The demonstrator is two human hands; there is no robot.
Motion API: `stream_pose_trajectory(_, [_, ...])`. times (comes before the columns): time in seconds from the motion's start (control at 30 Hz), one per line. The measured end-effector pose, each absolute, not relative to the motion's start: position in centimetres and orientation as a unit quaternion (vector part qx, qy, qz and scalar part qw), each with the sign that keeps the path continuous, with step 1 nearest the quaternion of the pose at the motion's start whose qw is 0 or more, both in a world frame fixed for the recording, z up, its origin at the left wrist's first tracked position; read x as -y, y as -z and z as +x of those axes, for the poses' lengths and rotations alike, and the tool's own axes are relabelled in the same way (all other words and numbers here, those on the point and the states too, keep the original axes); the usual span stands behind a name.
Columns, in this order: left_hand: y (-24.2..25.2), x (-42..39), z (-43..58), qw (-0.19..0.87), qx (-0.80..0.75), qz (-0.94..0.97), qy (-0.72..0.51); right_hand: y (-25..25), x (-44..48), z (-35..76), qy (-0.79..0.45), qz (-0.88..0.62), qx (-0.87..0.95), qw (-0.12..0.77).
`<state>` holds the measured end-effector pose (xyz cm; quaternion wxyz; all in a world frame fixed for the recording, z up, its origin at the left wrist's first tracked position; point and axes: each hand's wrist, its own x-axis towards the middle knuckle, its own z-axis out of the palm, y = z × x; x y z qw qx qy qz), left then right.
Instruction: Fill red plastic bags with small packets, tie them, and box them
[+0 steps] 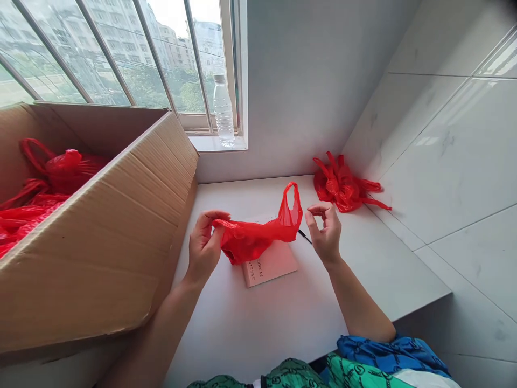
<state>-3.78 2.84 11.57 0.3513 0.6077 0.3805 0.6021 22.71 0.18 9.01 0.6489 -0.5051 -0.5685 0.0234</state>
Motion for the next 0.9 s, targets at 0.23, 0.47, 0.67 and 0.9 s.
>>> stream_pose_trajectory(0.23, [-12.2, -1.6, -4.5, 0.415, -0.27, 0.687, -0.532, -10.7, 0.8, 18.7, -0.065, -0.459, 0.812, 0.354])
stream_pose_trajectory(0.47, [-13.0, -0.9, -5.0, 0.245, -0.348, 0.865, -0.265, -10.9, -0.3, 19.4, -0.172, -0.55, 0.801, 0.164])
stream_pose_trajectory(0.67, [-11.3, -0.9, -3.4, 0.064, -0.483, 0.871, -0.065, -11.9, -0.1, 18.5, -0.181, -0.619, 0.764, 0.024])
stream_pose_trajectory(0.9, [-9.2, -2.0, -3.7, -0.045, -0.503, 0.863, -0.012, -12.1, -1.3, 16.3, -0.064, -0.614, 0.784, 0.069])
